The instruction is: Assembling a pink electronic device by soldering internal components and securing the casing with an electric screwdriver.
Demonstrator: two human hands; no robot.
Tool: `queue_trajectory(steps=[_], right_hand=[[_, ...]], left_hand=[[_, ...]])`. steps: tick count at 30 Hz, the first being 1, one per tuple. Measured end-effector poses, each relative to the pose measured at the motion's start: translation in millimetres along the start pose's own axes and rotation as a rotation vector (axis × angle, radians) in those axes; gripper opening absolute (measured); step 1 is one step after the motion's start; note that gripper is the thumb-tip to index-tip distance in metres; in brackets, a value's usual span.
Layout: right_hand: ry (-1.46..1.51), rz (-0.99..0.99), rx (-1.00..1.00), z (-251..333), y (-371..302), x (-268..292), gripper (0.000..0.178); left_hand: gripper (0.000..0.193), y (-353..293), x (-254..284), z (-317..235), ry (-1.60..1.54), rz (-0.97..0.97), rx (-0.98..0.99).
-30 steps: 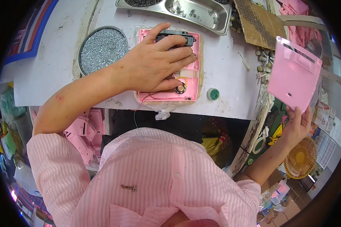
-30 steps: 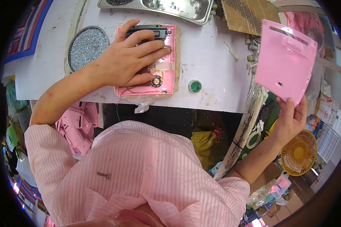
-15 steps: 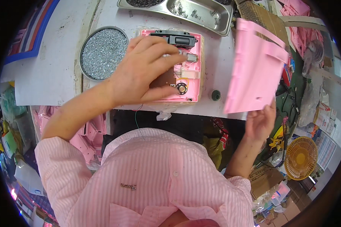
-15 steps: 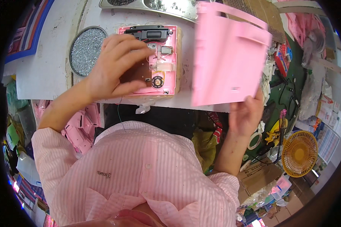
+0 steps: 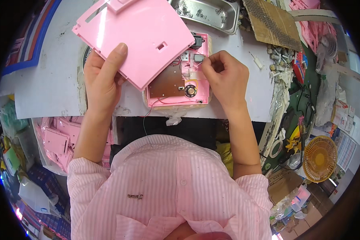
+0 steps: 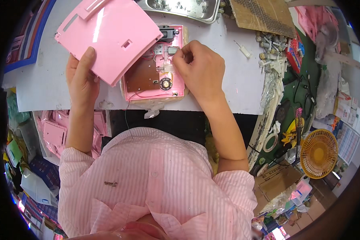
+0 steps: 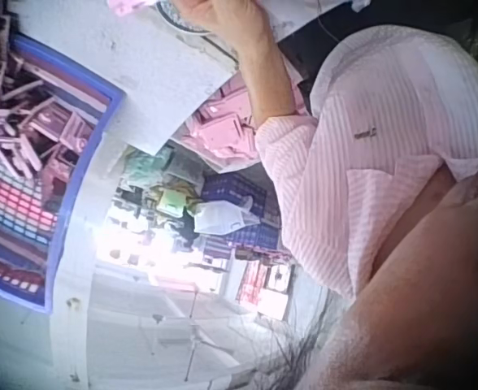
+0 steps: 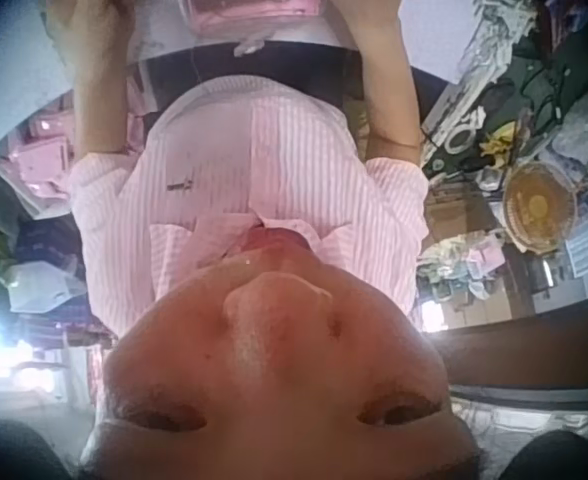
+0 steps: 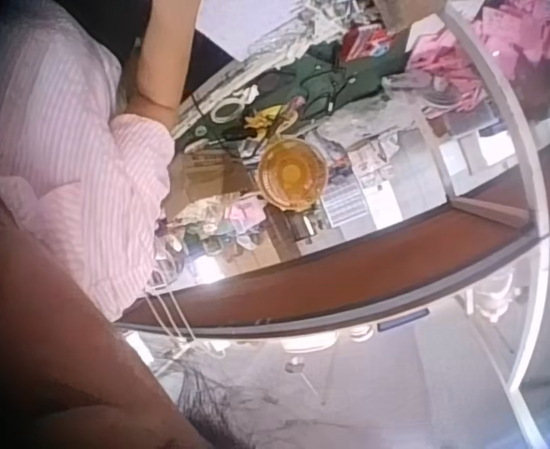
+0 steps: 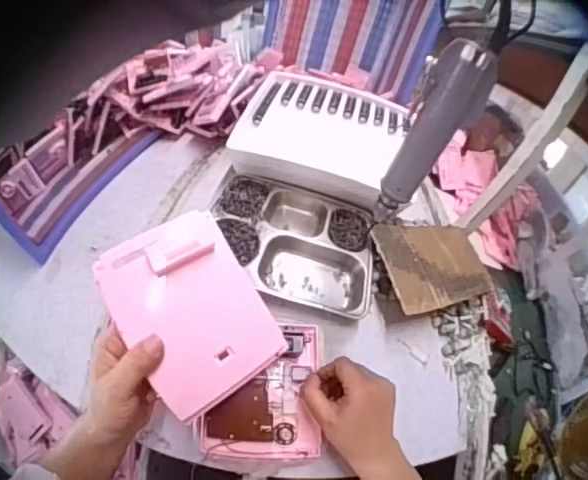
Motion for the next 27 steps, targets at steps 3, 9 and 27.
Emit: queue_trajectory(steps=[3,9,27], right_hand=[[-0.127,0.001,-0.03,8.4,3.2,-1.7,0.018],[-0.261,-0.122,-0.062,13.6,2.8,-15.3,0.022],[0.048,0.044,0.347,3.9,-35.8,14.7,0.069]], left_hand=[[0.032,-2.9,2.3,-0.3,-0.008,0.004,0.016],[0.033,-1.9,14.2,4.9,-0.086,0.117,-0.038],[0.026,-0.3,5.5,-3.6,-0.12,0.011,-0.016]])
Point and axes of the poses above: each hand's wrist, its own y-axis towards the middle knuckle, its own x-axis out of the back of the hand, z = x × y, the point moved 1 cm from there along y, towards the middle knuckle, and after that the axes turned 7 degrees about -x, right-handed, at the moved point
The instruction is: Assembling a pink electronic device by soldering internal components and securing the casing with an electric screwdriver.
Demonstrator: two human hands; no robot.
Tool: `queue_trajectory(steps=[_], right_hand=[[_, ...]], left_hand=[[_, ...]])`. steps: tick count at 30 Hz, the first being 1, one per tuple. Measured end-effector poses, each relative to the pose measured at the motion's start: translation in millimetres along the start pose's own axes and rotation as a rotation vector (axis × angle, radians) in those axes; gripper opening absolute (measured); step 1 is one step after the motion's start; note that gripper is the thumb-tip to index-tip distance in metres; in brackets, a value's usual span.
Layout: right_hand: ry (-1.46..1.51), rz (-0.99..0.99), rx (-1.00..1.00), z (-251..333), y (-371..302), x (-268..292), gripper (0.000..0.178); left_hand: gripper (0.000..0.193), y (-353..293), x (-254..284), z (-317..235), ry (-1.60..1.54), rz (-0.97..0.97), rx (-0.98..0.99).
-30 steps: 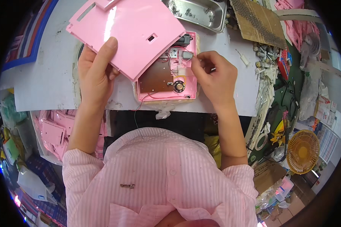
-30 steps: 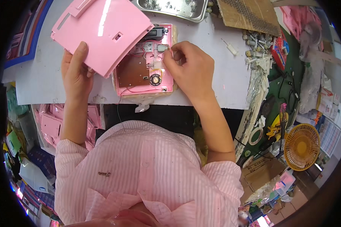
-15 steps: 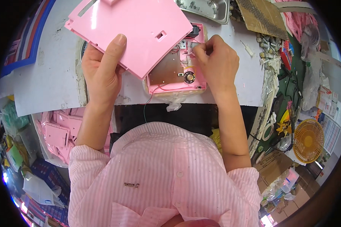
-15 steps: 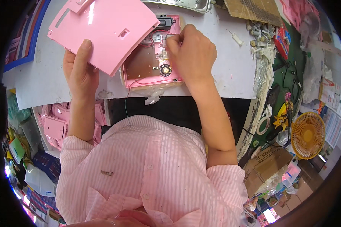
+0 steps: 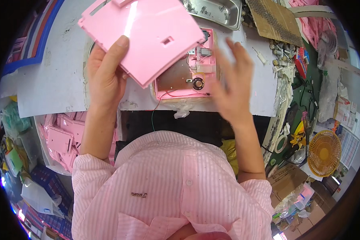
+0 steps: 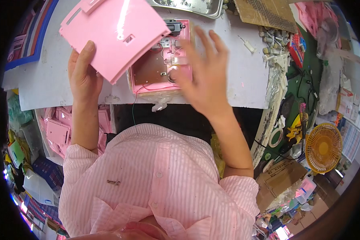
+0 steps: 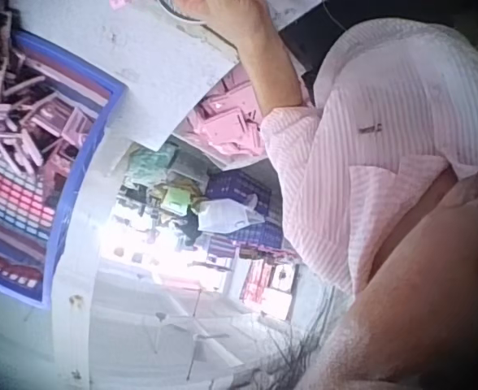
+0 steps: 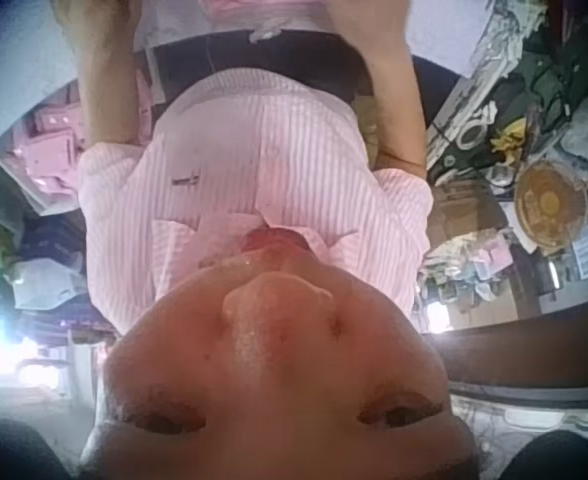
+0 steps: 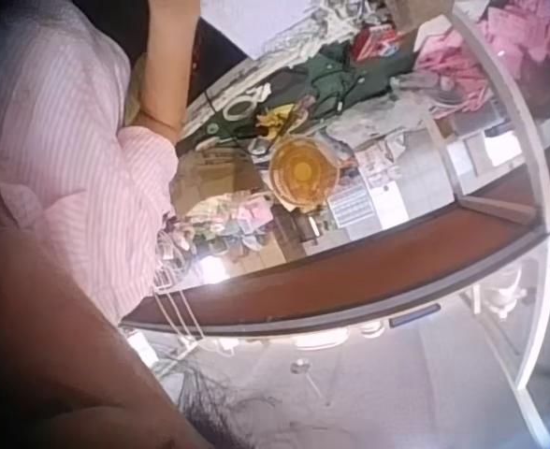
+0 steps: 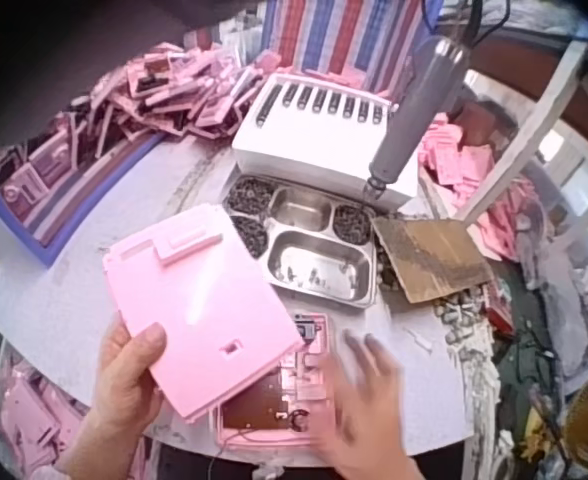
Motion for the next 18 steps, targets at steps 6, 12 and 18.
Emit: queue_trajectory(steps=[6,12,18], right_hand=[[0.876,-0.049,-0.426,11.5,19.4,32.0,0.071],[0.3,0.063,-0.477,-2.6,-39.3,22.7,0.062],[0.138,0.165,-0.414,-10.9,-21.1,3.9,0.055]], left_hand=[[0.044,-0.8,-45.2,-2.8,0.194,0.365,0.162],[0.079,-16.6,-35.7,12.0,0.893,0.509,-0.202],[0.061,4.6,-29.1,23.0,0.994,0.515,-0.273]])
Point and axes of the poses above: each hand's wrist, its own y-axis towards the middle knuckle, its own x-axis out of the back of the hand, z = x × y, the point moved 1 cm from there along y, towards the middle knuckle, and after that the axes turned 7 degrees about -x, right-handed, at the moved point
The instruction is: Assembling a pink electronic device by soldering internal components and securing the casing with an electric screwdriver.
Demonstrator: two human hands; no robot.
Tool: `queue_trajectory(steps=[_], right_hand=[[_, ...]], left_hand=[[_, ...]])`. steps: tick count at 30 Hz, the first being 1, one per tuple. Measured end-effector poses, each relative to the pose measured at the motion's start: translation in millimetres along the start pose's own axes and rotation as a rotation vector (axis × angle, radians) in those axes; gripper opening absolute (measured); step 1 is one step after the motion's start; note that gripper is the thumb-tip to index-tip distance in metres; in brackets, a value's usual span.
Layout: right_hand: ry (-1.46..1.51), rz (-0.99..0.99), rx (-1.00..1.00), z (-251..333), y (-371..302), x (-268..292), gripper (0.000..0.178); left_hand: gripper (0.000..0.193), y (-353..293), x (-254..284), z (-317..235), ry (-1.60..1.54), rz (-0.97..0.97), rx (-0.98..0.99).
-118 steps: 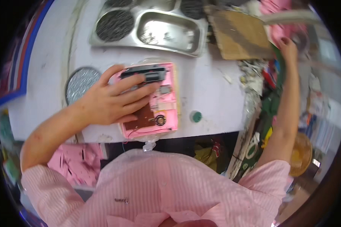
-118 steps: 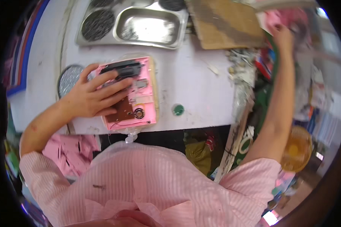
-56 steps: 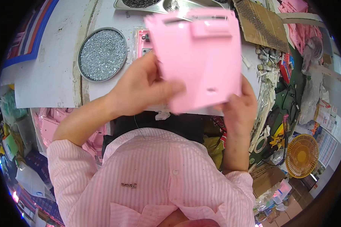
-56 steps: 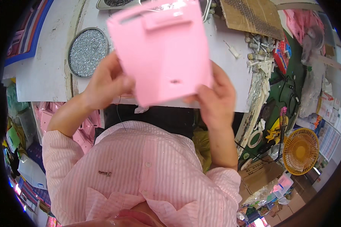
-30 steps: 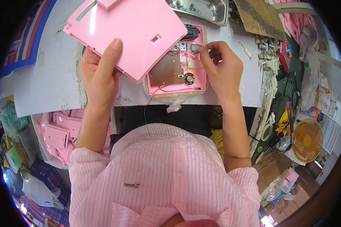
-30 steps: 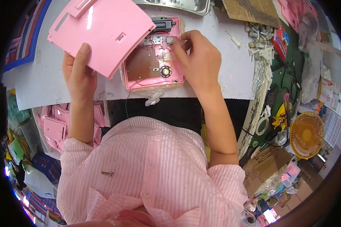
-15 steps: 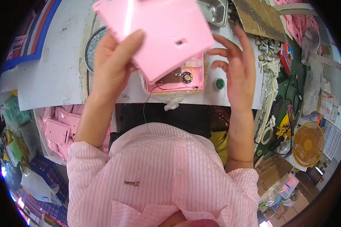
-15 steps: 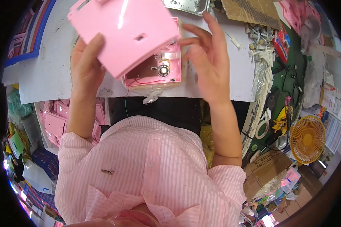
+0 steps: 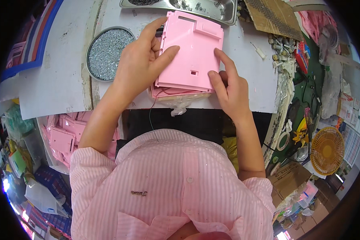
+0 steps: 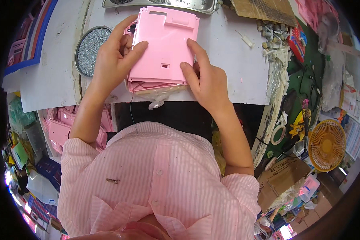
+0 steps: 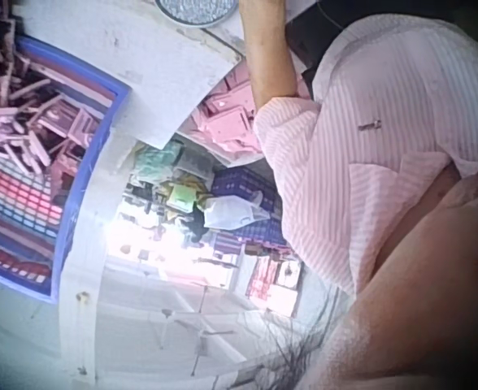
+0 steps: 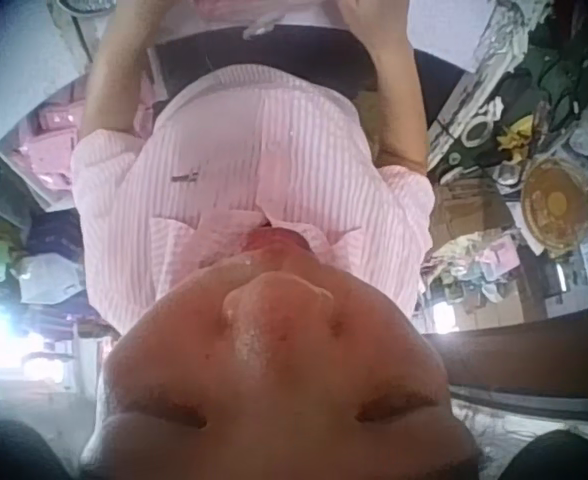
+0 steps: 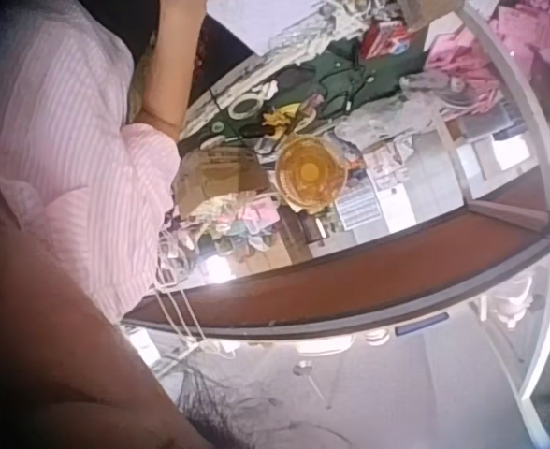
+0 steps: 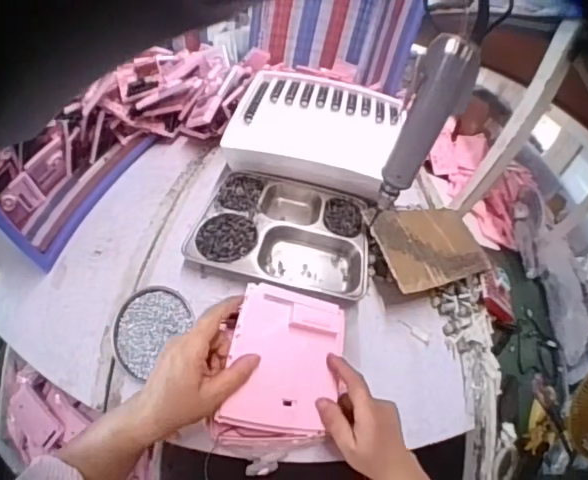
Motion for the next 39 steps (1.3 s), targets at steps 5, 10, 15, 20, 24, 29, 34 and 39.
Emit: queue_trajectory(steps=[5,10,15,20,24,29,34,39], right_hand=[[-0.149,0.106,0.23,-8.1,18.6,9.3,0.056],[-0.5,0.107,0.297,14.4,16.7,7.2,0.056],[-0.59,0.124,0.275,22.8,7.2,-5.2,0.059],[-0.569,0.201,0.279,25.0,11.1,4.9,0.057],[-0.192,-0.133,0.224,15.4,56.3,53.8,0.038],[0.885,-0.252,0.39,44.6,186.9,102.1,0.047],[0.453,-0.191,0.559,116.6,202.8,84.0,0.049],[0.826,0.257,0.563,135.9,151.4,79.4,0.032]], left_hand=[[0.061,-33.9,-0.9,-2.5,-0.09,-0.079,0.121],[0.051,-67.6,-11.3,0.2,0.023,-0.135,0.195],[0.033,-64.4,-6.1,4.2,-0.007,-0.161,0.191],[0.027,-64.7,3.9,5.2,-0.171,-0.106,0.297],[0.019,-47.4,46.9,37.3,0.114,-0.274,0.225],[0.013,-29.7,66.9,68.8,0.601,-0.022,-0.158],[0.014,-19.3,69.7,71.3,0.649,-0.166,-0.154],[0.018,-20.4,72.7,78.0,0.678,-0.057,-0.122]])
Point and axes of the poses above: each hand's wrist, its own y-axis towards the middle knuckle, its own x-axis out of the back of the hand, z = x × y, the point moved 1 cm from there along y, towards the middle knuckle, and after that the axes turned 7 degrees about -x, right-handed, at the moved point
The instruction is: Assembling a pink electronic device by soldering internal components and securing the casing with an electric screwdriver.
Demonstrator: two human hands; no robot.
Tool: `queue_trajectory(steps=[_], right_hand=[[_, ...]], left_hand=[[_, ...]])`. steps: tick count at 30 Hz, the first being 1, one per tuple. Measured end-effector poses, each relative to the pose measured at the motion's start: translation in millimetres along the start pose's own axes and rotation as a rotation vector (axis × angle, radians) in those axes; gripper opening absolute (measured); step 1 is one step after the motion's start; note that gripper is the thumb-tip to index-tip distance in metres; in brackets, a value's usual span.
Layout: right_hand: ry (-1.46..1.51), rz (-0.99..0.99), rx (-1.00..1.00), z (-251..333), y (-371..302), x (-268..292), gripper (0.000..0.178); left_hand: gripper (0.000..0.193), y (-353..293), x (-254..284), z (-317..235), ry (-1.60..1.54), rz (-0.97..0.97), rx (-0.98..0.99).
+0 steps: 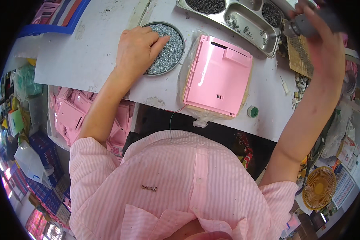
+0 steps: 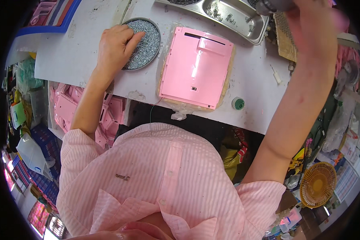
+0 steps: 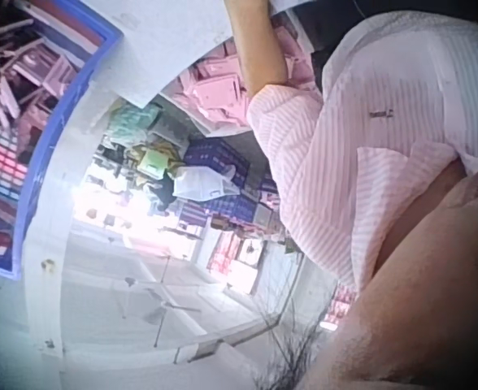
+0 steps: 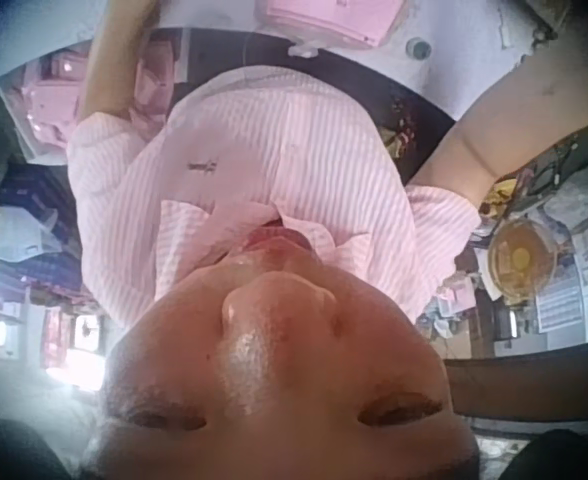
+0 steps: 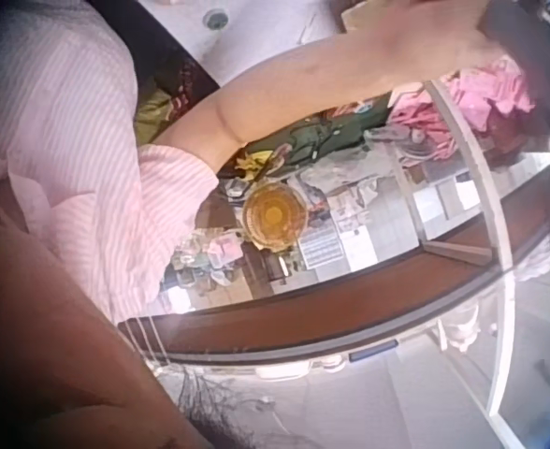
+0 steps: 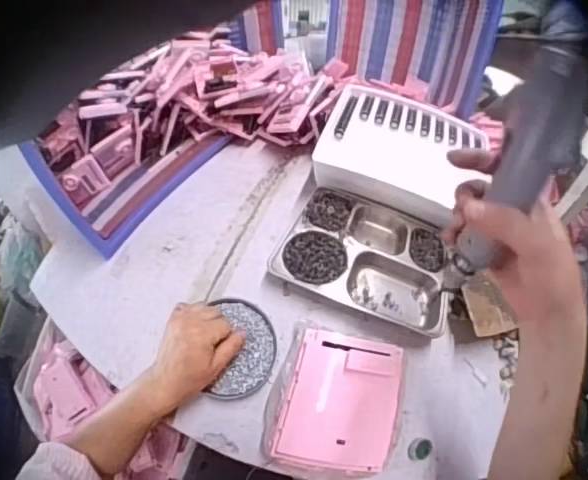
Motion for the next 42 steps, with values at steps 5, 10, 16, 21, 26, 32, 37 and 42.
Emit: queue_trajectory(steps=[5,10,16,21,26,32,37,42], right_hand=[[0.122,-0.073,-0.048,-21.3,-63.2,1.5,0.049],[0.163,0.031,-0.002,-15.0,-100.5,-64.1,0.051],[0.139,0.039,-0.015,-13.8,-105.1,-70.5,0.045],[0.184,0.049,-0.007,-23.4,-104.3,-78.8,0.043],[0.291,-0.028,0.024,-37.8,-108.0,-66.1,0.046],[0.248,-0.118,-0.028,-23.4,-144.2,-53.3,0.045],[0.247,-0.12,-0.043,-30.8,-179.1,-47.3,0.039],[0.17,-0.088,-0.014,-40.3,-185.0,-46.1,0.033]], left_hand=[[0.014,9.4,11.4,-69.4,-0.274,-0.129,-0.163],[0.01,1.1,11.1,-113.1,-0.628,-0.08,-0.171],[0.011,-2.3,11.8,-118.1,-0.805,0.004,-0.032],[0.017,-6.8,9.9,-111.7,-0.561,-0.082,-0.128],[0.018,0.8,14.0,-42.4,0.069,-0.054,0.068],[0.013,-7.8,-1.5,-9.2,-0.065,-0.055,0.027],[0.023,-1.7,-7.1,0.0,-0.021,-0.046,0.04],[0.023,-0.5,-2.8,-0.5,-0.15,0.107,0.187]])
Point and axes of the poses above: each hand's wrist, its own y-axis towards the middle knuckle, its own x-axis out of the back of the hand, z = x × y, the point moved 1 cm from there along y, towards the middle knuckle, and after that the axes turned 7 degrees about -x, right-handed, at the moved point
